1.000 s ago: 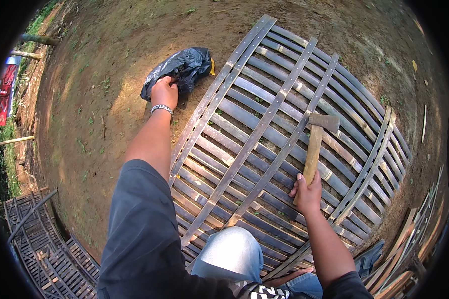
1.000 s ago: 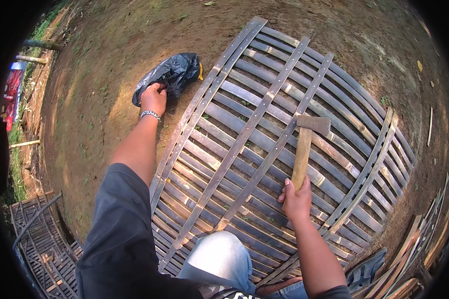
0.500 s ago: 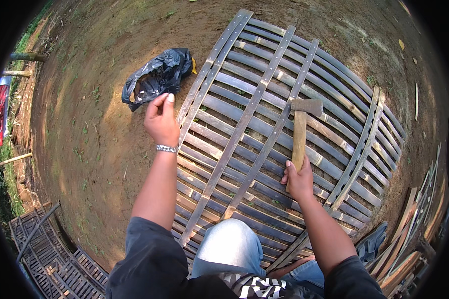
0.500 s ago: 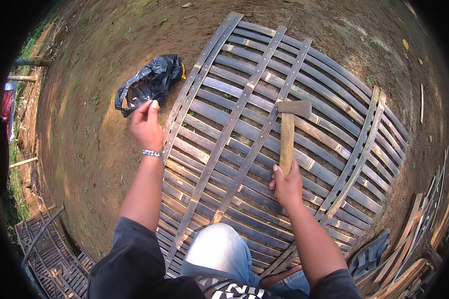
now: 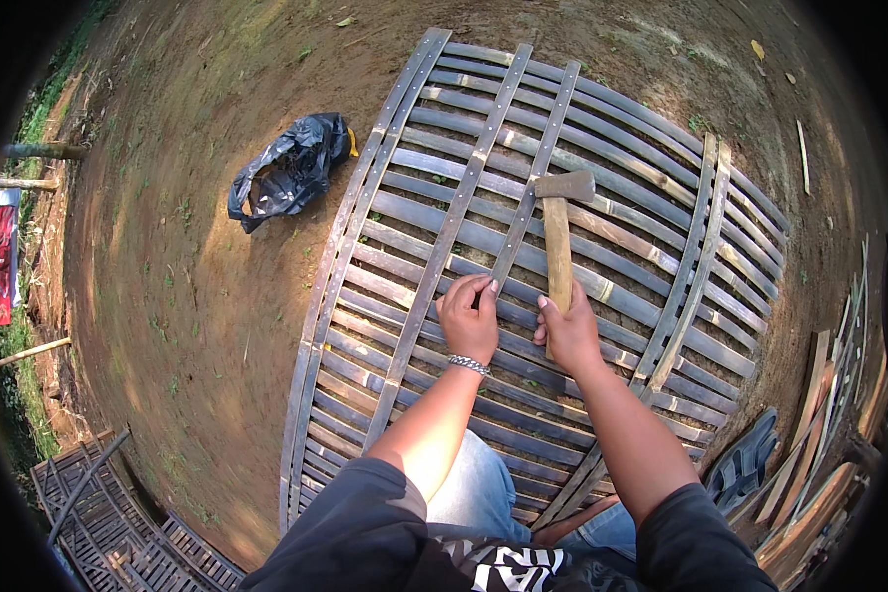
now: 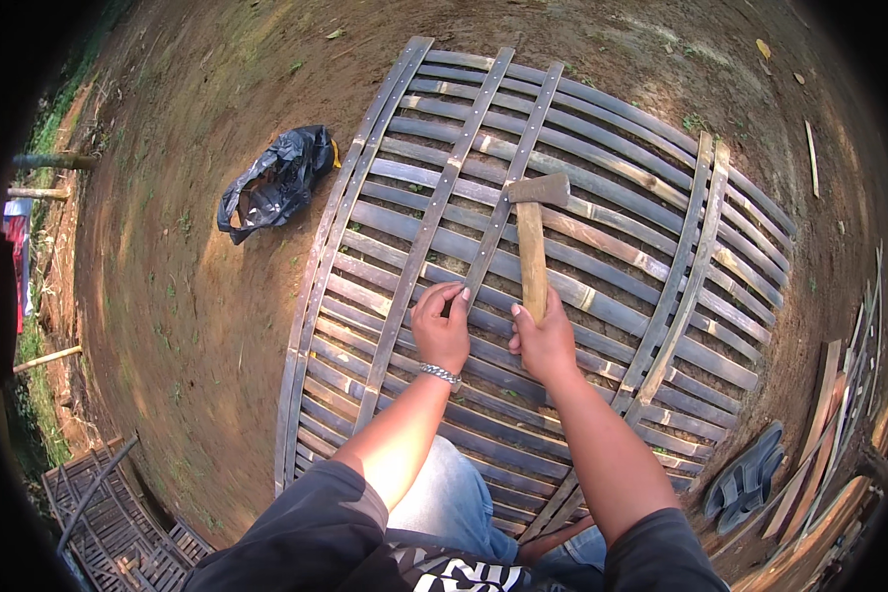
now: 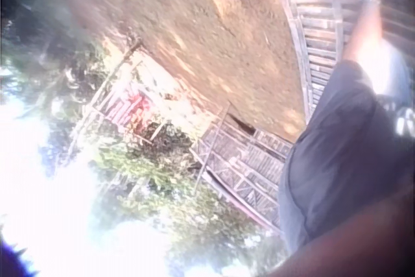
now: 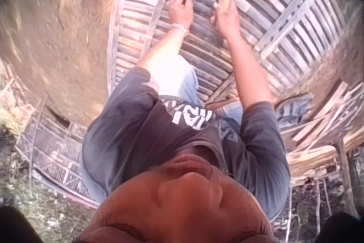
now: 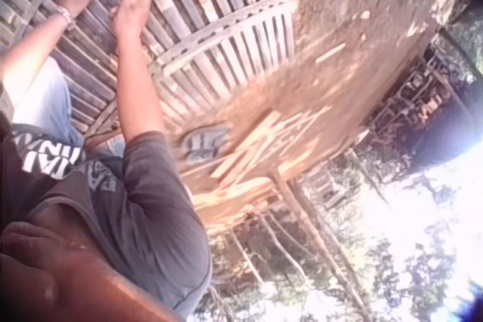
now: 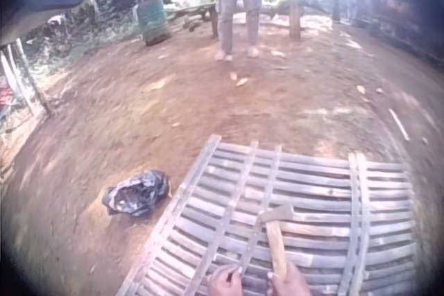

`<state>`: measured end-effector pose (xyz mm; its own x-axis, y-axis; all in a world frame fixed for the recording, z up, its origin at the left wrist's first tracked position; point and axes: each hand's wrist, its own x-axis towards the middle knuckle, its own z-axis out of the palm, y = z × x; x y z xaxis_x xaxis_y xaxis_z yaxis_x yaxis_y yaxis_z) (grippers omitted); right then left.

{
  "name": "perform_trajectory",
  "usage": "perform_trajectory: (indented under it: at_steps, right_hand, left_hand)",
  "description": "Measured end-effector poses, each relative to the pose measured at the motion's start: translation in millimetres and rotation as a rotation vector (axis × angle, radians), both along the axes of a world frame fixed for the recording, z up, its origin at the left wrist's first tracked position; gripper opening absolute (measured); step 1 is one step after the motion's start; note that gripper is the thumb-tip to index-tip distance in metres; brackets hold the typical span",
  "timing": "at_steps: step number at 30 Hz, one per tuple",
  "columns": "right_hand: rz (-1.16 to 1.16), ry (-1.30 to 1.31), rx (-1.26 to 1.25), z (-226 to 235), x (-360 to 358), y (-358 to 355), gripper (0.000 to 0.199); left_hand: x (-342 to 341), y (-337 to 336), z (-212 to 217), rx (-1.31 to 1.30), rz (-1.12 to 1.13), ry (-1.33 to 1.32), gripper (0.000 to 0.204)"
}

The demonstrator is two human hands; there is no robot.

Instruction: The person is assembling a wooden slat structure on the ground. They use a hammer to drive nails into the wooden slats, securing them together. The person occasionally reaches into a black bag to retrieve more nails and continues hammering.

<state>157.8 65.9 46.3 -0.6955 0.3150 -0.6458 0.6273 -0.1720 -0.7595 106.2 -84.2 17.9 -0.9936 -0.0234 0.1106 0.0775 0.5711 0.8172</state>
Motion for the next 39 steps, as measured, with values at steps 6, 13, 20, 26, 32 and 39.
perform_trajectory:
  at_steps: [6,13,20,26,32,39]
  right_hand:
    - [0.033,0.007,0.017,5.9,-1.5,0.9,0.058]
    - [0.047,-0.006,0.032,11.8,-0.3,4.0,0.059]
    - [0.060,-0.011,0.045,9.2,-0.9,2.8,0.060]
    - [0.048,-0.001,0.007,4.7,0.7,3.8,0.060]
    - [0.022,0.011,-0.033,6.4,1.5,1.8,0.060]
    - [-0.038,0.038,-0.048,-1.1,5.7,-1.0,0.059]
  left_hand:
    - [-0.1,-3.7,-11.3,0.003,-0.008,-0.006,0.010]
    - [-2.0,1.3,-5.7,-0.044,0.018,0.004,0.014]
    - [-0.9,0.8,-9.3,-0.062,0.037,-0.001,0.010]
    - [0.8,2.8,-7.5,-0.093,0.006,0.064,0.011]
    - [1.7,1.1,-7.1,-0.122,-0.003,0.087,0.010]
    - [2.6,3.1,-8.9,-0.112,0.012,0.098,0.007]
